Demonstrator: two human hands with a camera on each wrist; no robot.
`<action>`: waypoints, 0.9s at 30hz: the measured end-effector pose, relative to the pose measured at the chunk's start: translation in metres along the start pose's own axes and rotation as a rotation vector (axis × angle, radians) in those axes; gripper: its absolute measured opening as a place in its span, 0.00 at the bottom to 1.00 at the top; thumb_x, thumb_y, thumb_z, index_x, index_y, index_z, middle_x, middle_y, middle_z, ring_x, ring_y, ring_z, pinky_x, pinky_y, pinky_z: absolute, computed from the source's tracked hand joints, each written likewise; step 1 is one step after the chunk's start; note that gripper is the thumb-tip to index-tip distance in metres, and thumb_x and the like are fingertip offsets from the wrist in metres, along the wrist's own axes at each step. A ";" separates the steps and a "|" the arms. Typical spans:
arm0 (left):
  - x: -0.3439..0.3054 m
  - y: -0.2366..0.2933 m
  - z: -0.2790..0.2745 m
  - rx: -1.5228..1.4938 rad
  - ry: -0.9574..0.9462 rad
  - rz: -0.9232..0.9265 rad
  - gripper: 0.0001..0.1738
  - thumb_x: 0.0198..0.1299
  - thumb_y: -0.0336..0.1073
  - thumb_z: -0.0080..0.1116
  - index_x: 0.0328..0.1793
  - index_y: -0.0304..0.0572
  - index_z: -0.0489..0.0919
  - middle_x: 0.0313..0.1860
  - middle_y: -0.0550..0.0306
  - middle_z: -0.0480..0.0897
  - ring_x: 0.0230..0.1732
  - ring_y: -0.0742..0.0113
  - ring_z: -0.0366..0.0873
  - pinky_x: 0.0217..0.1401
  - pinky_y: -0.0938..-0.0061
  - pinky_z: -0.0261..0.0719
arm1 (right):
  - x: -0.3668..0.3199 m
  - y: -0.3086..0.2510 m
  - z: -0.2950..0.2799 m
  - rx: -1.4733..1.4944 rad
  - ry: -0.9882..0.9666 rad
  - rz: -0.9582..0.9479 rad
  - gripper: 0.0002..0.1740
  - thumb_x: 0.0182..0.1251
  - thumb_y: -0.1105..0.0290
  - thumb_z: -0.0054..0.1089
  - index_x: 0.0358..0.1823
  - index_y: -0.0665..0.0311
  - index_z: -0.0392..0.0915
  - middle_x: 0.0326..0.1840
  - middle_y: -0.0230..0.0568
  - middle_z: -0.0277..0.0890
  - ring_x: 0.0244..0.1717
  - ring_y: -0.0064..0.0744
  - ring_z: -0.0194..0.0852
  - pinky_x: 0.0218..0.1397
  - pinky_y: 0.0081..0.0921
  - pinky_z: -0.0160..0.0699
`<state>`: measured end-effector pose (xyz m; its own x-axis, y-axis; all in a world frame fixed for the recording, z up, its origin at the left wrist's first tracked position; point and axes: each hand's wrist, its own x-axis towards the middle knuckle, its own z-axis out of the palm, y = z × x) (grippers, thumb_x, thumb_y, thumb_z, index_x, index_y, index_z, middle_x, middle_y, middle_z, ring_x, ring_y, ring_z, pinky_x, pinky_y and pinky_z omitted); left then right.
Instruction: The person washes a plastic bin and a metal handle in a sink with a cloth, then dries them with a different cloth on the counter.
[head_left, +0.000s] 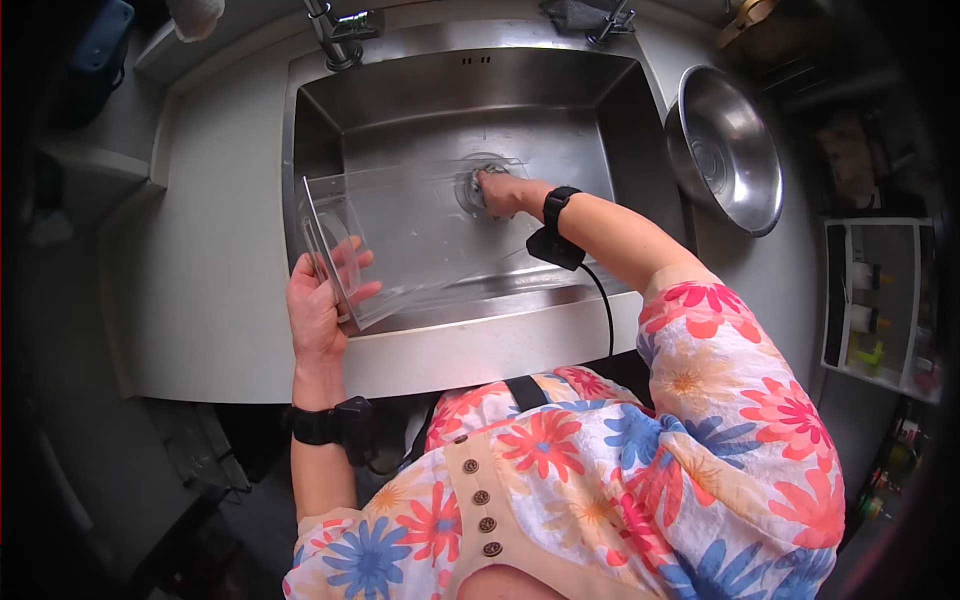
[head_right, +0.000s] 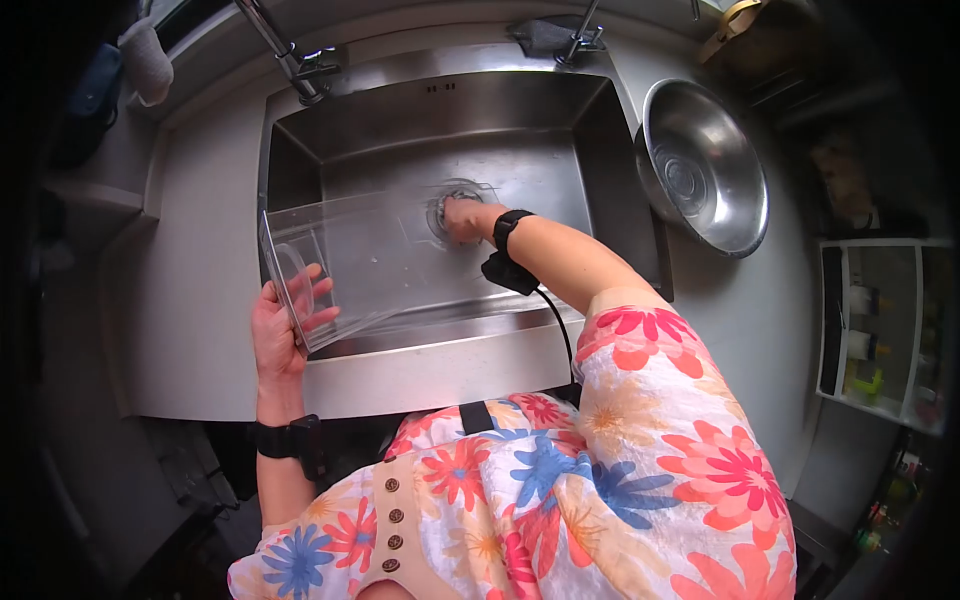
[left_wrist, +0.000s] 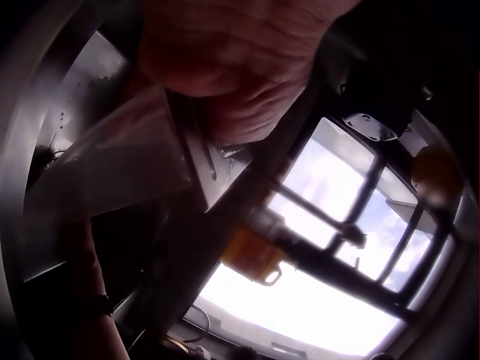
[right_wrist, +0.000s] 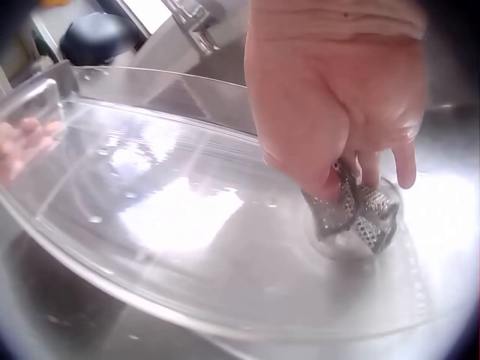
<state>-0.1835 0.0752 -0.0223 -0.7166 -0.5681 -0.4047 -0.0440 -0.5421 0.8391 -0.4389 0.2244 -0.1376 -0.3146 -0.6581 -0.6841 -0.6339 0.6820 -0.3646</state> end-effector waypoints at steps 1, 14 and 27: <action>-0.001 -0.001 -0.002 0.006 0.003 -0.001 0.10 0.54 0.20 0.51 0.43 0.33 0.68 0.49 0.39 0.76 0.49 0.50 0.77 0.34 0.64 0.87 | 0.013 0.005 0.005 -0.077 -0.038 0.014 0.33 0.51 0.76 0.49 0.60 0.80 0.53 0.49 0.67 0.69 0.52 0.52 0.71 0.52 0.38 0.72; 0.003 -0.003 -0.024 -0.133 0.087 -0.048 0.10 0.55 0.18 0.47 0.44 0.30 0.69 0.48 0.41 0.76 0.47 0.52 0.78 0.34 0.63 0.88 | 0.019 -0.047 0.027 -0.239 0.104 -0.195 0.35 0.52 0.77 0.46 0.61 0.85 0.45 0.56 0.73 0.60 0.59 0.66 0.59 0.60 0.42 0.62; -0.026 0.020 -0.055 -0.385 0.062 0.121 0.21 0.41 0.15 0.45 0.46 0.30 0.70 0.52 0.37 0.72 0.50 0.44 0.75 0.37 0.54 0.86 | 0.006 -0.061 -0.133 -0.114 0.565 -0.468 0.14 0.43 0.62 0.56 0.29 0.63 0.79 0.44 0.46 0.74 0.44 0.47 0.72 0.48 0.35 0.72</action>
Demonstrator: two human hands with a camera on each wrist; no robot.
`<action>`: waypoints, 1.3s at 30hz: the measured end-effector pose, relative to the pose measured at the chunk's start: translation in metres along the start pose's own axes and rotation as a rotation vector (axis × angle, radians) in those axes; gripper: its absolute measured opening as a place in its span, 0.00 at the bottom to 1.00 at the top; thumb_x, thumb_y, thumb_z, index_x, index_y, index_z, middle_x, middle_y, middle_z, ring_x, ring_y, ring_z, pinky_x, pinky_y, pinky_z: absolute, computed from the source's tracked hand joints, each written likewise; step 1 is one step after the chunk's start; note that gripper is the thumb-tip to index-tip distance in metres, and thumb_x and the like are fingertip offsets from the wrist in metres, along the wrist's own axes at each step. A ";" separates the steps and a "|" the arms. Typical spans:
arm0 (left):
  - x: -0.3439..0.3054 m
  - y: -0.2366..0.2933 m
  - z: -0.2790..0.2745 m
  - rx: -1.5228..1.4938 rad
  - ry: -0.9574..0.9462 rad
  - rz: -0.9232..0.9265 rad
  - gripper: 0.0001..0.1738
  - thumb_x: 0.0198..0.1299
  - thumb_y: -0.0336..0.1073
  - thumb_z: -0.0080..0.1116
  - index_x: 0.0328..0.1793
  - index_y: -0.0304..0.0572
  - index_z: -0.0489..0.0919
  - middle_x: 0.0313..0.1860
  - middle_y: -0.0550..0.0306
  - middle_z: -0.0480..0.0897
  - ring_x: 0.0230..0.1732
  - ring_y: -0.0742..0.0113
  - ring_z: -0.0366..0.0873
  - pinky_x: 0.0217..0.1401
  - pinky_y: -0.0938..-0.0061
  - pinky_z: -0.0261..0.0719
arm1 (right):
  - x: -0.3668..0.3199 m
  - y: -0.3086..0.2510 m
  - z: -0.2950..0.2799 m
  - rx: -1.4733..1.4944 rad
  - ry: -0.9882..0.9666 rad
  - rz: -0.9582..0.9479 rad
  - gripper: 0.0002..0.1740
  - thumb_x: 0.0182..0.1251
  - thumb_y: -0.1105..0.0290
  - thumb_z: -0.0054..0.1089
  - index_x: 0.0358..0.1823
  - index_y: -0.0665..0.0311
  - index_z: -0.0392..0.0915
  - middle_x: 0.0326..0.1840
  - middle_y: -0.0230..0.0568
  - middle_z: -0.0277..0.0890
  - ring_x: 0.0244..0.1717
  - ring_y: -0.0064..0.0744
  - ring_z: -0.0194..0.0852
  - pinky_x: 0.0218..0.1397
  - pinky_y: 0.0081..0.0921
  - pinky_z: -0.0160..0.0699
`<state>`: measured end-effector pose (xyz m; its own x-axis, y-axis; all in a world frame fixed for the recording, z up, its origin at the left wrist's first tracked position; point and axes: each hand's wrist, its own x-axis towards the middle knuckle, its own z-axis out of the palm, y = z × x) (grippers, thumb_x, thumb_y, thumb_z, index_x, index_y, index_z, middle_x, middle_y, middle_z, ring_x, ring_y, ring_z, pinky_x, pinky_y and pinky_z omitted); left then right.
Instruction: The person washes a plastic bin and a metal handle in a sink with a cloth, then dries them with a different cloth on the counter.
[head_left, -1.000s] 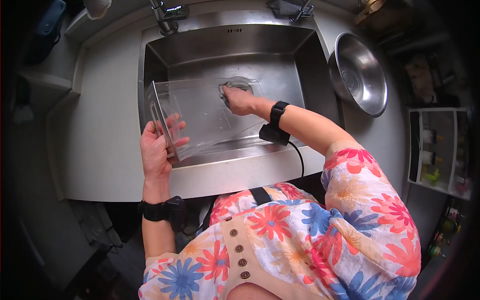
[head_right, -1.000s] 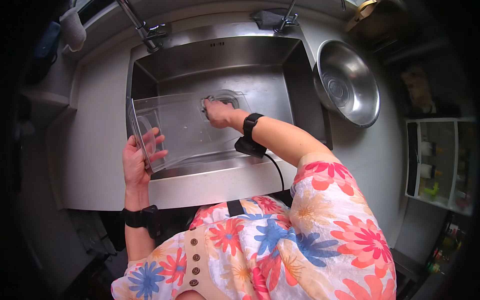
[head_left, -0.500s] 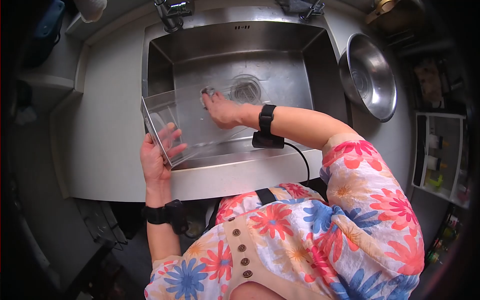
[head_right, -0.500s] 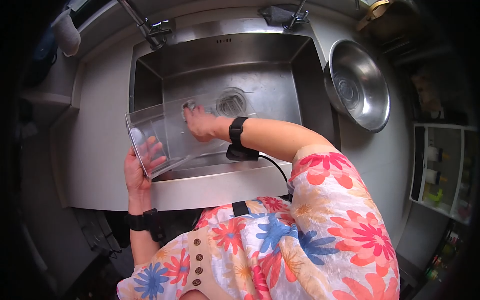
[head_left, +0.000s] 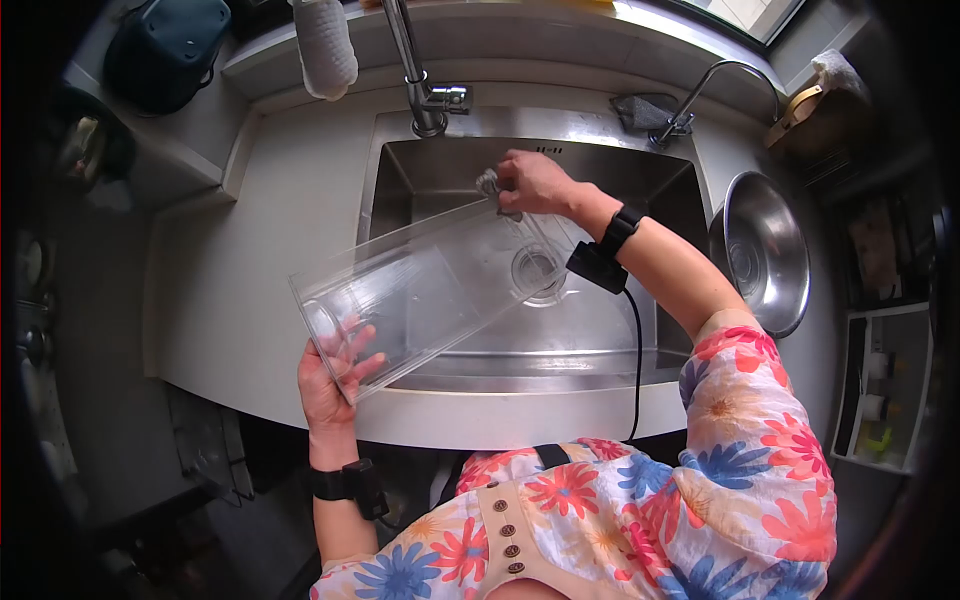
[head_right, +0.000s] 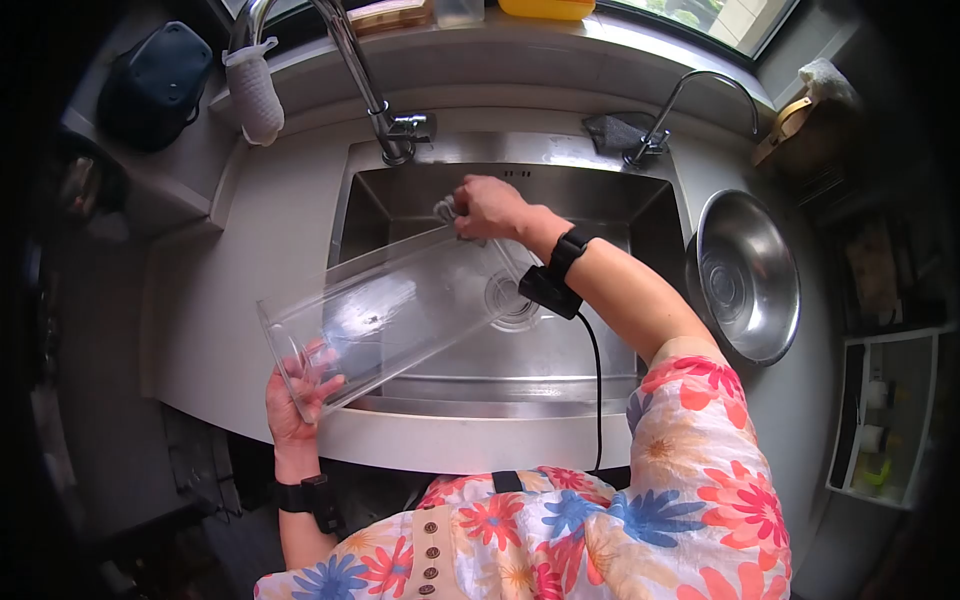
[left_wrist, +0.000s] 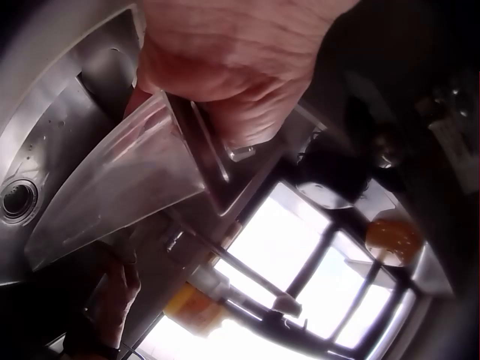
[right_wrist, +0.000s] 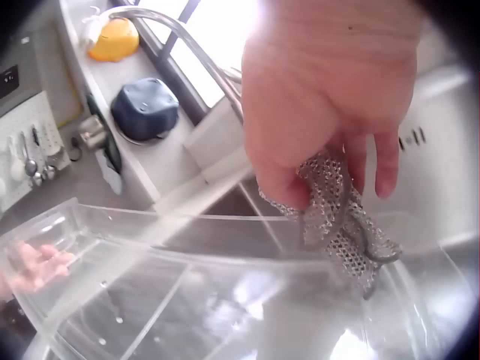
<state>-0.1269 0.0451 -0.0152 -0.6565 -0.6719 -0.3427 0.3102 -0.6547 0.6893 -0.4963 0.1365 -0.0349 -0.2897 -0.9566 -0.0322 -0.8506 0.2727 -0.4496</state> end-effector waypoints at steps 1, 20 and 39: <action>-0.001 0.003 -0.003 -0.029 0.013 0.020 0.20 0.39 0.15 0.44 0.43 0.31 0.71 0.52 0.37 0.72 0.51 0.43 0.74 0.38 0.53 0.86 | 0.007 -0.010 -0.013 -0.054 0.129 -0.110 0.12 0.44 0.63 0.56 0.27 0.62 0.78 0.49 0.42 0.70 0.49 0.44 0.68 0.51 0.35 0.70; 0.012 0.005 -0.033 -0.142 -0.061 0.103 0.06 0.47 0.22 0.53 0.33 0.38 0.76 0.55 0.36 0.69 0.56 0.40 0.69 0.42 0.46 0.82 | 0.036 -0.003 -0.061 -0.316 0.202 -0.146 0.10 0.45 0.67 0.54 0.29 0.60 0.79 0.58 0.22 0.68 0.57 0.33 0.63 0.53 0.36 0.62; 0.016 0.000 -0.081 -0.116 -0.053 0.132 0.08 0.59 0.37 0.50 0.31 0.42 0.74 0.57 0.41 0.68 0.56 0.42 0.70 0.44 0.50 0.82 | 0.010 -0.163 0.134 0.159 -0.001 -0.244 0.31 0.59 0.61 0.51 0.63 0.63 0.56 0.70 0.54 0.45 0.71 0.59 0.37 0.68 0.50 0.47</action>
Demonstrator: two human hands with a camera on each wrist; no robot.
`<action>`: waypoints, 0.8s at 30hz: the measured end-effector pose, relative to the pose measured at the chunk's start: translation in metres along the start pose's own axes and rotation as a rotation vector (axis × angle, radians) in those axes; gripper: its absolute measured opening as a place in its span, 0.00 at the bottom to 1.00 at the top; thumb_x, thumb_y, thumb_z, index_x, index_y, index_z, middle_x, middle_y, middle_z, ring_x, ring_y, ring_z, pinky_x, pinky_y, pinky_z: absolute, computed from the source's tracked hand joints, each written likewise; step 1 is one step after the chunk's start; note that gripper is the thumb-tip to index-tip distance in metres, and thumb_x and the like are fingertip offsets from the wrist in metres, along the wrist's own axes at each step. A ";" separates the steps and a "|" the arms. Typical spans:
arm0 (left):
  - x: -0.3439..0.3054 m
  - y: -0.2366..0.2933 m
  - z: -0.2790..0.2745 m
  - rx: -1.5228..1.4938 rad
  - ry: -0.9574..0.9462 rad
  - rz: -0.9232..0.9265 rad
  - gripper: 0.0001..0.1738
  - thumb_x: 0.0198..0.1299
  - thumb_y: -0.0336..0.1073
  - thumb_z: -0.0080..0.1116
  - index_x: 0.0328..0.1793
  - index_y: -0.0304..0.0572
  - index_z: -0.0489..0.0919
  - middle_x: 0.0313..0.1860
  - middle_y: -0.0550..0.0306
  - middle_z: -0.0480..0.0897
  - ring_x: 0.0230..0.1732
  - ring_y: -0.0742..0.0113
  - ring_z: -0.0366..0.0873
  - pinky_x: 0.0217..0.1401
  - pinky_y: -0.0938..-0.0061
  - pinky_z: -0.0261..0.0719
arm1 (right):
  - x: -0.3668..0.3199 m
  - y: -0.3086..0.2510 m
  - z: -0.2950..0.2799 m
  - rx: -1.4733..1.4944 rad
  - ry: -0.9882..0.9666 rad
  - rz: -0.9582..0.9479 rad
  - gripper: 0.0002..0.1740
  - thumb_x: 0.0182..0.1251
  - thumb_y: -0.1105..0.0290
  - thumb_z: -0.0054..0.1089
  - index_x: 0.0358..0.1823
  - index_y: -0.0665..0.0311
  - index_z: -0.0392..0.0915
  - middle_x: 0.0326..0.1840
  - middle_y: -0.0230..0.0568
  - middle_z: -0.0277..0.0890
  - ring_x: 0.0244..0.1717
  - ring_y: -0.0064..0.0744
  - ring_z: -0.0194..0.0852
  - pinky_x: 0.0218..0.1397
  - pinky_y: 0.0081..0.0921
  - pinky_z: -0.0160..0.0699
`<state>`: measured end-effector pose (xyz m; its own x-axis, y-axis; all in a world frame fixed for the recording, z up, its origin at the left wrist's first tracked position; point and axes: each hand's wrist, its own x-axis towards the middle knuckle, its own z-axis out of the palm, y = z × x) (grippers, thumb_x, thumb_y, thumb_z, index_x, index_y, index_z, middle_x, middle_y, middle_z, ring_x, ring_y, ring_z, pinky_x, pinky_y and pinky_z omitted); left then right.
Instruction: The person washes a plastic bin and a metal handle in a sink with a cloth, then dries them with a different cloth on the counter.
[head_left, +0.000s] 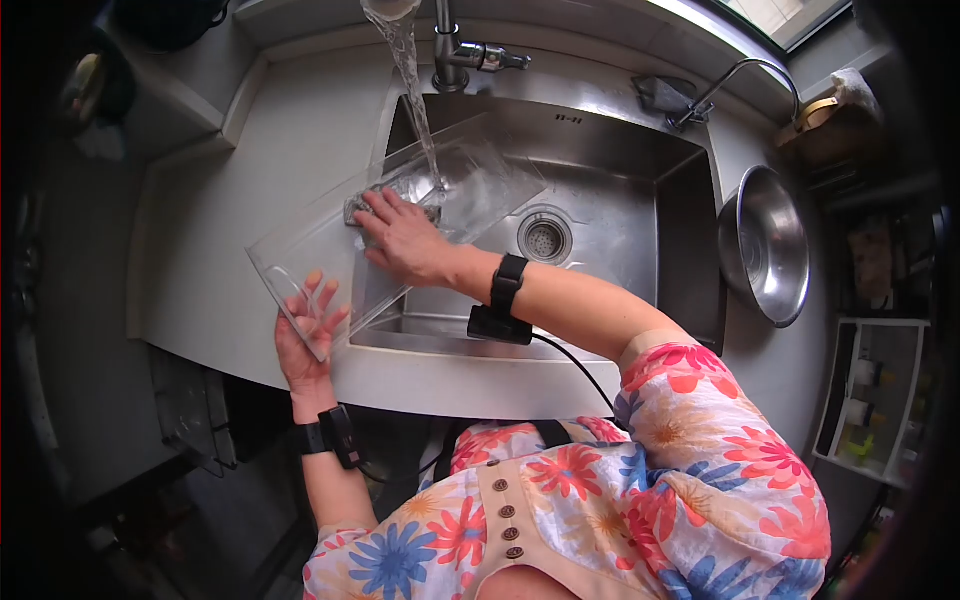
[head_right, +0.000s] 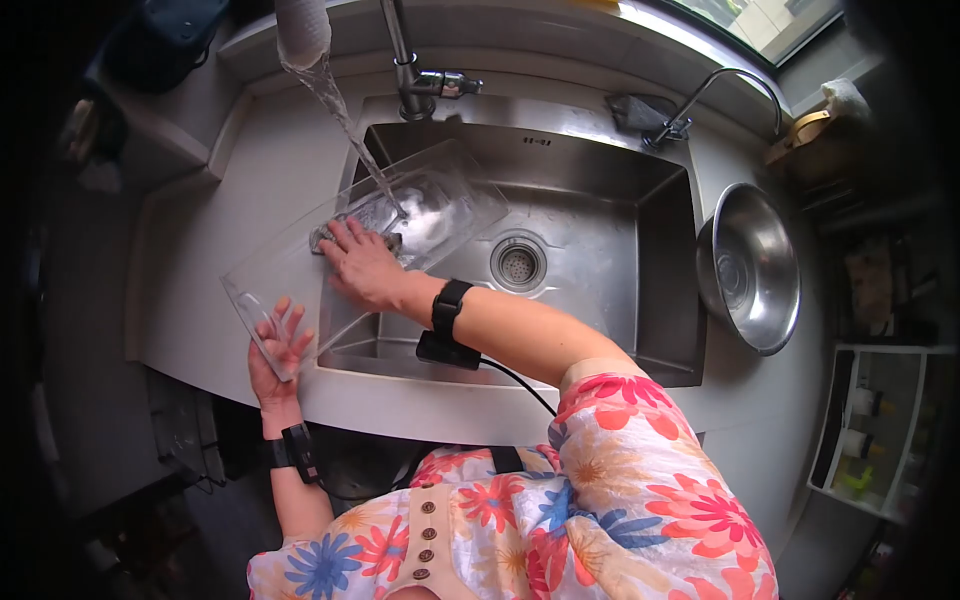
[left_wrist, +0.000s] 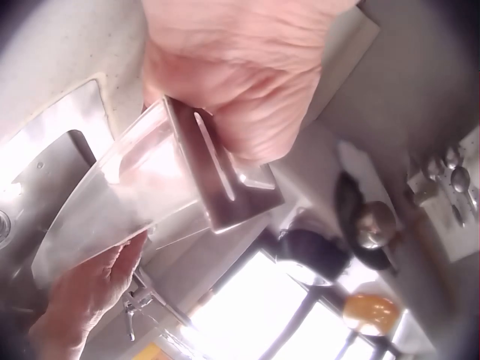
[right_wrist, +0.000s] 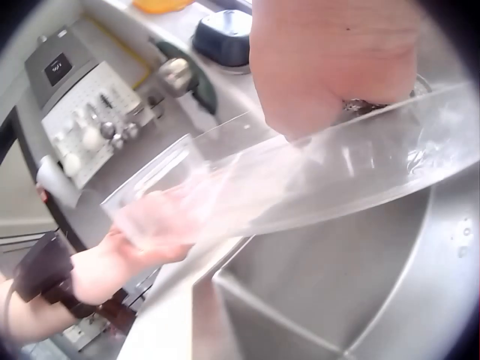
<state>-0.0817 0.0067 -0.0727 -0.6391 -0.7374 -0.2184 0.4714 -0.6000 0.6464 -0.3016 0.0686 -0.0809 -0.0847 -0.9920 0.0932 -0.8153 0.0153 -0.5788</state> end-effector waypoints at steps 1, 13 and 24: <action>0.000 -0.001 -0.003 -0.002 0.002 0.001 0.08 0.59 0.37 0.50 0.31 0.42 0.74 0.57 0.41 0.68 0.56 0.42 0.70 0.44 0.50 0.82 | 0.001 -0.003 -0.002 0.000 -0.026 -0.026 0.31 0.60 0.60 0.49 0.64 0.61 0.56 0.70 0.51 0.44 0.71 0.56 0.36 0.68 0.52 0.46; -0.003 0.003 -0.003 -0.115 0.070 -0.065 0.09 0.48 0.25 0.57 0.38 0.41 0.76 0.56 0.42 0.70 0.57 0.43 0.69 0.43 0.50 0.83 | -0.038 0.114 -0.052 -0.247 -0.070 0.441 0.31 0.62 0.62 0.44 0.66 0.60 0.51 0.71 0.53 0.44 0.67 0.54 0.51 0.63 0.51 0.57; -0.007 0.003 0.006 0.097 0.056 0.011 0.18 0.39 0.16 0.47 0.38 0.41 0.75 0.56 0.40 0.71 0.56 0.42 0.70 0.42 0.53 0.84 | -0.029 -0.037 -0.033 -0.132 -0.399 0.209 0.09 0.54 0.67 0.51 0.31 0.65 0.76 0.35 0.52 0.77 0.40 0.51 0.75 0.40 0.40 0.74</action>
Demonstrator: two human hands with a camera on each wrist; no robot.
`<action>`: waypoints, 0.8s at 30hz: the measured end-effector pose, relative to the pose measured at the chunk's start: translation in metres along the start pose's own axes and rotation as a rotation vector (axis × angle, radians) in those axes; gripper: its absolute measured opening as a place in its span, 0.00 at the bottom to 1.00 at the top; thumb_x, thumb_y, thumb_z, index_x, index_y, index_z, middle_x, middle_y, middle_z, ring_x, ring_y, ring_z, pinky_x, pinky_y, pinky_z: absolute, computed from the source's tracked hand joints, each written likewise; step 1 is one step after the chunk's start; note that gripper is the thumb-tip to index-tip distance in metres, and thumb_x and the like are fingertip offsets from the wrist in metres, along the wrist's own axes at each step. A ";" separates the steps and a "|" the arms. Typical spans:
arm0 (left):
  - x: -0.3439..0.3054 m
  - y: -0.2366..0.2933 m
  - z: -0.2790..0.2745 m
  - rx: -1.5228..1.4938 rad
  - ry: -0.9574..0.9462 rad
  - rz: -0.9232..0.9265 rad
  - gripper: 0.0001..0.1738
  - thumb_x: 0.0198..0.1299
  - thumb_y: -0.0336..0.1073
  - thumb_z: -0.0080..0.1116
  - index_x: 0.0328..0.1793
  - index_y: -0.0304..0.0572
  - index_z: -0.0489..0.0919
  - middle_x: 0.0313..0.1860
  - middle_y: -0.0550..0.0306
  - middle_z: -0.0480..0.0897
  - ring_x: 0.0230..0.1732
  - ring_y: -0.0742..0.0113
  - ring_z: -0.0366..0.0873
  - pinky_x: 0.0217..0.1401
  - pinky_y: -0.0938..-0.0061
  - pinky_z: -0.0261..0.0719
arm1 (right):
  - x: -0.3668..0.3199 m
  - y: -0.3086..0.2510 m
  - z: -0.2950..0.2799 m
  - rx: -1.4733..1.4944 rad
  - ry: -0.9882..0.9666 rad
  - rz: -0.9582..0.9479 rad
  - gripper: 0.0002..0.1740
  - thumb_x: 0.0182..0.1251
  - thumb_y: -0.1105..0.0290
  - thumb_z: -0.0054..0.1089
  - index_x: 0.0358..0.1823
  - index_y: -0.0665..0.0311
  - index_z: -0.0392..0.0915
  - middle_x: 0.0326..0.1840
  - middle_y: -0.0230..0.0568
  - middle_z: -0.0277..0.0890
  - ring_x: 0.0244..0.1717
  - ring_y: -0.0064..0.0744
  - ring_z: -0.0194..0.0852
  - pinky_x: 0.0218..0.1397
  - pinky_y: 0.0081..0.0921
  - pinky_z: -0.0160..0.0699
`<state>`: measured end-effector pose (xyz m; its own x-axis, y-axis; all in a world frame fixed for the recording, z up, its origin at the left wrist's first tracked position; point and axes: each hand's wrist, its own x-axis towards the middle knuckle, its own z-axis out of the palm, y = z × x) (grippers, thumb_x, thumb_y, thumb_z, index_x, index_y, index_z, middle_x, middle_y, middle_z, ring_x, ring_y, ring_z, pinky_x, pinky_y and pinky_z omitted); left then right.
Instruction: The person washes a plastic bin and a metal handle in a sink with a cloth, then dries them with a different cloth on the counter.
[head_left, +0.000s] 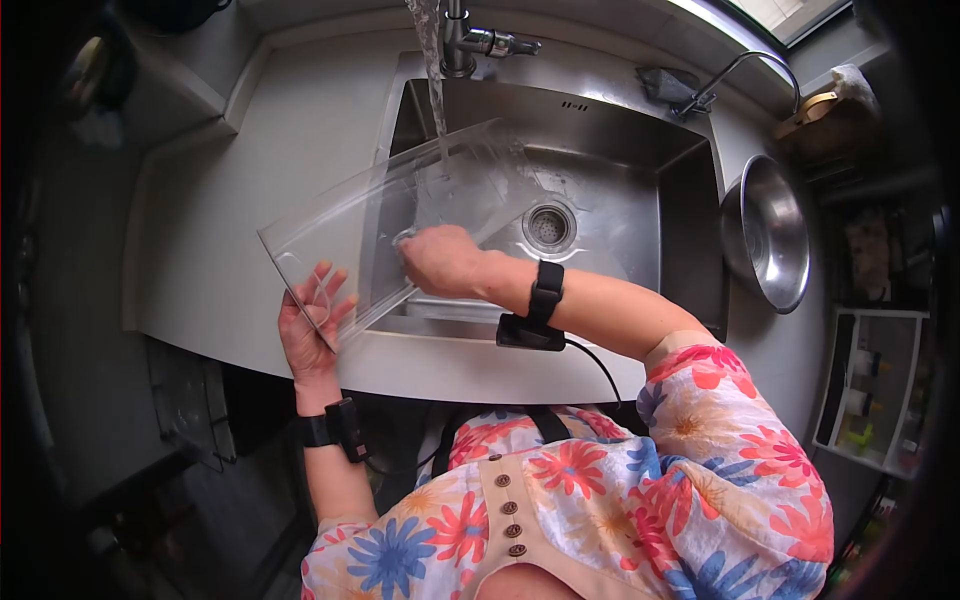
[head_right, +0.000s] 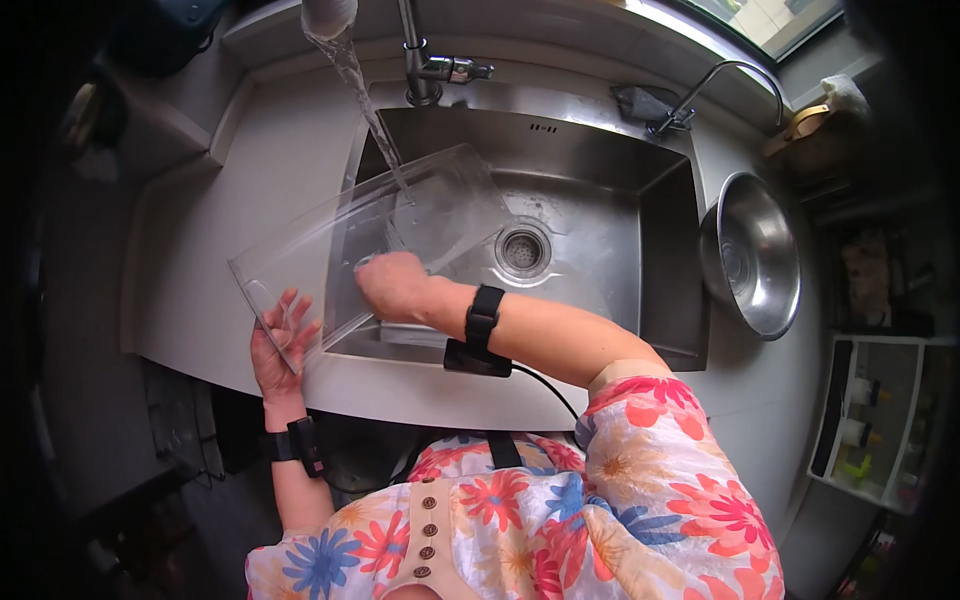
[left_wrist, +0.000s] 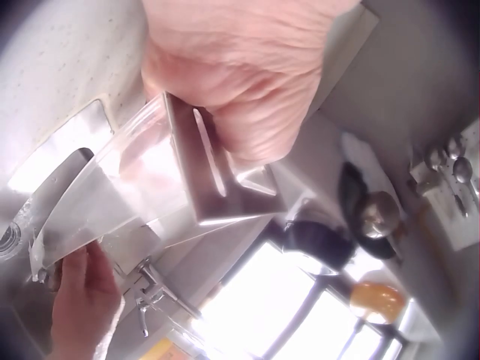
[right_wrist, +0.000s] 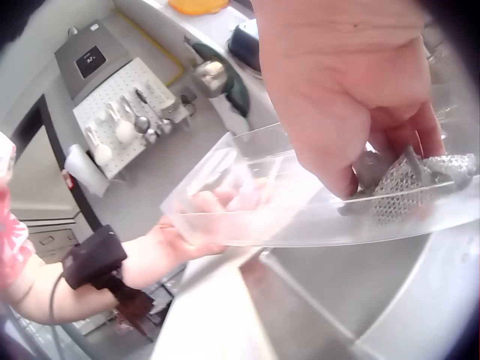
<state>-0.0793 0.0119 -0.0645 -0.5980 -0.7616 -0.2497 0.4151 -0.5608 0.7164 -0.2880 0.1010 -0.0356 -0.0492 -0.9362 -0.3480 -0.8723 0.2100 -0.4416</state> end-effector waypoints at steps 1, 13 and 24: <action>0.000 0.000 0.001 0.000 0.004 0.002 0.18 0.39 0.16 0.47 0.38 0.41 0.75 0.56 0.40 0.71 0.56 0.42 0.70 0.42 0.53 0.84 | 0.002 -0.014 -0.001 0.046 0.069 -0.104 0.10 0.54 0.68 0.51 0.34 0.63 0.77 0.40 0.49 0.76 0.44 0.48 0.74 0.42 0.39 0.74; 0.030 -0.020 0.036 -0.017 -0.029 -0.065 0.13 0.52 0.21 0.51 0.46 0.33 0.73 0.51 0.40 0.75 0.51 0.47 0.75 0.39 0.55 0.85 | 0.041 0.165 0.021 0.271 0.234 0.322 0.29 0.62 0.59 0.46 0.64 0.59 0.57 0.68 0.50 0.51 0.66 0.55 0.51 0.65 0.48 0.53; 0.069 -0.049 0.069 0.156 0.056 -0.161 0.06 0.53 0.19 0.46 0.32 0.39 0.69 0.43 0.46 0.78 0.44 0.56 0.80 0.31 0.65 0.87 | 0.038 0.056 0.010 0.537 0.294 -0.299 0.25 0.62 0.69 0.48 0.62 0.61 0.60 0.68 0.53 0.51 0.70 0.52 0.42 0.71 0.40 0.46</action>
<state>-0.1880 0.0091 -0.0724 -0.6068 -0.6858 -0.4018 0.2036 -0.6227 0.7555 -0.3337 0.0799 -0.0818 -0.0403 -0.9975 0.0582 -0.5102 -0.0296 -0.8596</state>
